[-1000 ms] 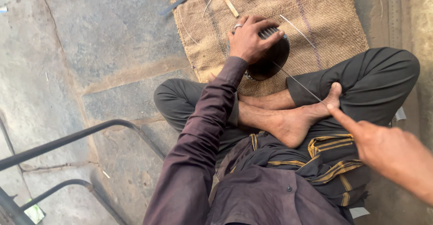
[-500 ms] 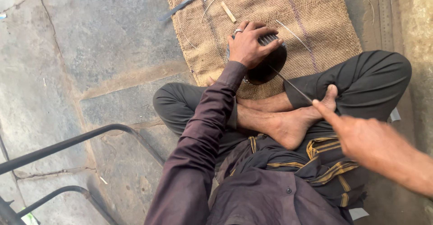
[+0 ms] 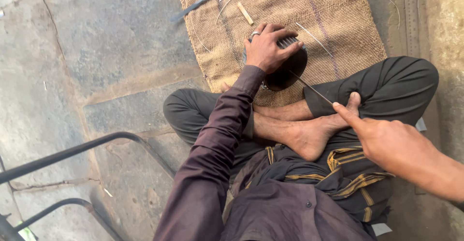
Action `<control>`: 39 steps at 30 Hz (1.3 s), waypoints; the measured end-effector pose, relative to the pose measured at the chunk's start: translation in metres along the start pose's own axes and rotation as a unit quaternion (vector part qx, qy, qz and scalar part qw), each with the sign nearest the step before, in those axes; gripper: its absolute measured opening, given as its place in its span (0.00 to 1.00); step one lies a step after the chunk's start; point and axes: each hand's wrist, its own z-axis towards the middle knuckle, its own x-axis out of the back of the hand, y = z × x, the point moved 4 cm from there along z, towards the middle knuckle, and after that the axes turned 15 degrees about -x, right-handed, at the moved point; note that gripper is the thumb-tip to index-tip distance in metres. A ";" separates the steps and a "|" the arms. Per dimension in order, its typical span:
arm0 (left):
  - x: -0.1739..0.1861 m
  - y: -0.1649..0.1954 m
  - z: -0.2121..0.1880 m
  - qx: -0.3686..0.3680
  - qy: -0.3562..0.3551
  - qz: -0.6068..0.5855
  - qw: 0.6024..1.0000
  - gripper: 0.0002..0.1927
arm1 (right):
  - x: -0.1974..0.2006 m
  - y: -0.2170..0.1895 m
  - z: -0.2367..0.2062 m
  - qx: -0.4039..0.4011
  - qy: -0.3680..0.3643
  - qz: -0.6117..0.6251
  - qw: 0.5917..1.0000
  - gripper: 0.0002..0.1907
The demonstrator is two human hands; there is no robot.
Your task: The person sits cross-legged on the floor with a cylindrical ribbed object on a jute sack and saws through it using a hand saw, steadying it with the other hand. After sawing, the person picks up small white paper strips and inserts them one at a time into the slots around the object's opening.
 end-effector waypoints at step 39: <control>0.003 0.004 0.000 -0.014 -0.010 0.005 1.000 0.26 | -0.002 -0.036 0.046 0.029 0.130 -0.060 0.989 0.43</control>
